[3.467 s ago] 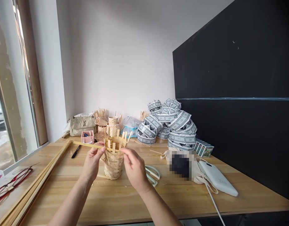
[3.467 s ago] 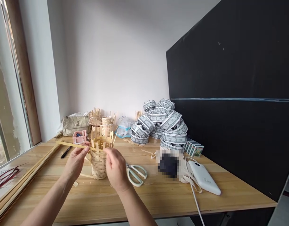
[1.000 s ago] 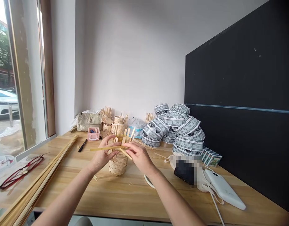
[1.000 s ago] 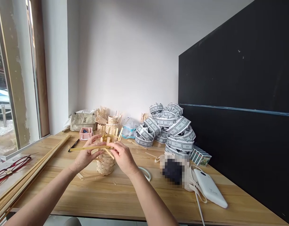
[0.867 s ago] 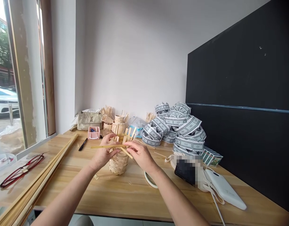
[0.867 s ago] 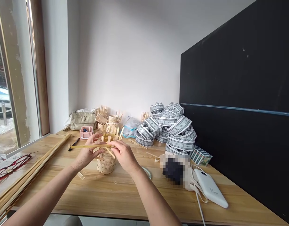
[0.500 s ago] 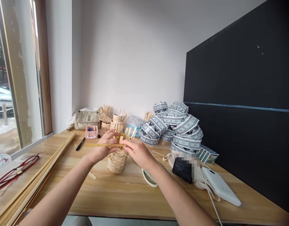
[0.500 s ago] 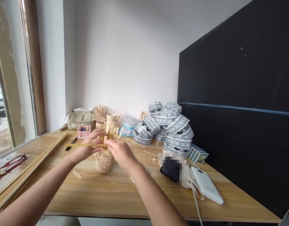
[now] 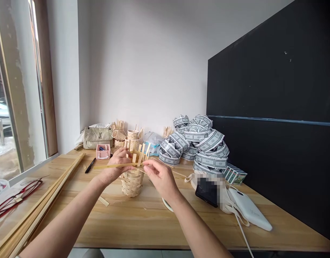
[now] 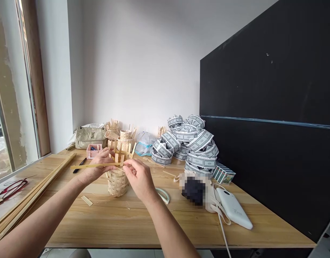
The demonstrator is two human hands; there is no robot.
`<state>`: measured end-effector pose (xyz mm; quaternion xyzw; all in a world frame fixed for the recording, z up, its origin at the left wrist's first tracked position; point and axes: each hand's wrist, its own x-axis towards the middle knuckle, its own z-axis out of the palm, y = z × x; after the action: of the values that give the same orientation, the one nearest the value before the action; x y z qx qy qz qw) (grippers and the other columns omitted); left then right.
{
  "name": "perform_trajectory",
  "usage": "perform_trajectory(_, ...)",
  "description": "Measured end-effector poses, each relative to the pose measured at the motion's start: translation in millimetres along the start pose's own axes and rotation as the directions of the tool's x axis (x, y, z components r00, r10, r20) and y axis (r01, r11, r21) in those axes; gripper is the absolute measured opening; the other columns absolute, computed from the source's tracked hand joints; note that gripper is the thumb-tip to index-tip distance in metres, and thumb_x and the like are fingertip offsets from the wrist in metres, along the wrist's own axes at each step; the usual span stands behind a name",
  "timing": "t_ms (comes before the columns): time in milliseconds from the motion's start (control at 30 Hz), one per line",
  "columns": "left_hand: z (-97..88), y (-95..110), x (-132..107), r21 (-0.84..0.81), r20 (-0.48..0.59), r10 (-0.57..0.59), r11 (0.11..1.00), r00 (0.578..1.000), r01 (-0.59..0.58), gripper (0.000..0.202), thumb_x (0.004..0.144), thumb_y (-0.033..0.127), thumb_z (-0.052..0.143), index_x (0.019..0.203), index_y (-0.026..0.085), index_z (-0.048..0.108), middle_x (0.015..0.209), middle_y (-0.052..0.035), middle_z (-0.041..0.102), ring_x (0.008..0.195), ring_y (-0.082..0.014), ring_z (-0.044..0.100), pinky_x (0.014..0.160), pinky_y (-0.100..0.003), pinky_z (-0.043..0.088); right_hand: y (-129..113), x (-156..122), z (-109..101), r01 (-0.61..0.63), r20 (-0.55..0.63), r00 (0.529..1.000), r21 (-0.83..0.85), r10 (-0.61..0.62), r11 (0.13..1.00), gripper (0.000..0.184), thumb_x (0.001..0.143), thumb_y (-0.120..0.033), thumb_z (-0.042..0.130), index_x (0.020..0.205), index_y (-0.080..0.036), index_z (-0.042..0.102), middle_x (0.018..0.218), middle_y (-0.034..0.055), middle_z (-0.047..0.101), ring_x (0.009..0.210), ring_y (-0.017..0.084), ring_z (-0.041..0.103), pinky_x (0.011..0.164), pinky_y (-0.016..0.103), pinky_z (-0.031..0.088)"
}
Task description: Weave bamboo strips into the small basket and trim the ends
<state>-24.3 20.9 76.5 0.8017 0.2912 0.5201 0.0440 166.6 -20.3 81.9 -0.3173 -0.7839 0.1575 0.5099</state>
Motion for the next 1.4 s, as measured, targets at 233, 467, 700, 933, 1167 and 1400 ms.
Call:
perform_trajectory(233,-1.7,5,2,0.052,0.099,0.025,0.998,0.995,-0.03,0.005,0.062,0.029,0.069,0.064,0.024,0.067,0.083,-0.0064,0.06,0.091,-0.025,0.05,0.088,-0.037,0.034,5,-3,11,-0.084,-0.027,0.996,-0.052,0.083,0.995,0.015,0.074,-0.023,0.049,0.07,-0.023,0.063,0.062,0.0,0.06,0.059,0.015,0.054,0.06,0.027,0.041)
perform_trajectory(467,-14.0,11,9,0.165,0.163,-0.03,0.986,0.986,0.003,0.012,0.065,0.037,0.065,0.069,0.027,0.069,0.066,-0.0038,0.056,0.07,-0.0205,0.047,0.069,-0.029,0.034,19,5,16,-0.299,0.02,0.953,0.226,0.302,0.927,0.018,0.074,-0.027,0.046,0.076,-0.018,0.061,0.049,-0.0028,0.053,0.044,0.012,0.049,0.044,0.022,0.039)
perform_trajectory(700,-13.4,26,12,0.543,0.279,-0.056,0.833,0.959,-0.109,0.029,0.079,0.043,0.047,0.088,0.023,0.065,0.072,-0.0048,0.059,0.072,-0.0206,0.046,0.068,-0.031,0.031,12,9,12,-0.172,0.016,0.985,0.002,0.172,0.985,0.013,0.071,-0.016,0.05,0.071,-0.017,0.063,0.052,-0.0038,0.054,0.045,0.008,0.048,0.05,0.019,0.036)
perform_trajectory(933,-9.3,17,14,0.467,0.24,-0.069,0.882,0.968,-0.053,0.018,0.075,0.038,0.055,0.075,0.022,0.065,0.083,-0.0035,0.06,0.082,-0.0192,0.048,0.073,-0.028,0.033,25,15,16,-0.116,0.012,0.993,0.071,0.116,0.991,0.016,0.073,-0.02,0.047,0.07,-0.017,0.063,0.06,-0.0015,0.059,0.056,0.01,0.051,0.054,0.018,0.036)
perform_trajectory(1167,-6.9,17,19,0.418,0.295,-0.088,0.907,0.952,-0.046,0.023,0.079,0.032,0.051,0.065,0.02,0.063,0.069,-0.0023,0.057,0.073,-0.0169,0.047,0.074,-0.03,0.033,31,16,19,-0.143,-0.006,0.989,0.119,0.144,0.983,0.015,0.071,-0.02,0.047,0.071,-0.017,0.062,0.06,-0.0017,0.058,0.056,0.01,0.05,0.054,0.019,0.036)
perform_trajectory(1400,-8.6,15,19,0.358,0.374,-0.072,0.931,0.924,-0.072,0.022,0.079,0.033,0.05,0.069,0.021,0.066,0.075,-0.0025,0.056,0.077,-0.0174,0.044,0.075,-0.03,0.03,34,15,15,-0.151,0.079,0.987,0.162,0.14,0.975,0.016,0.071,-0.022,0.049,0.072,-0.016,0.063,0.06,-0.0011,0.058,0.056,0.01,0.05,0.055,0.02,0.038)
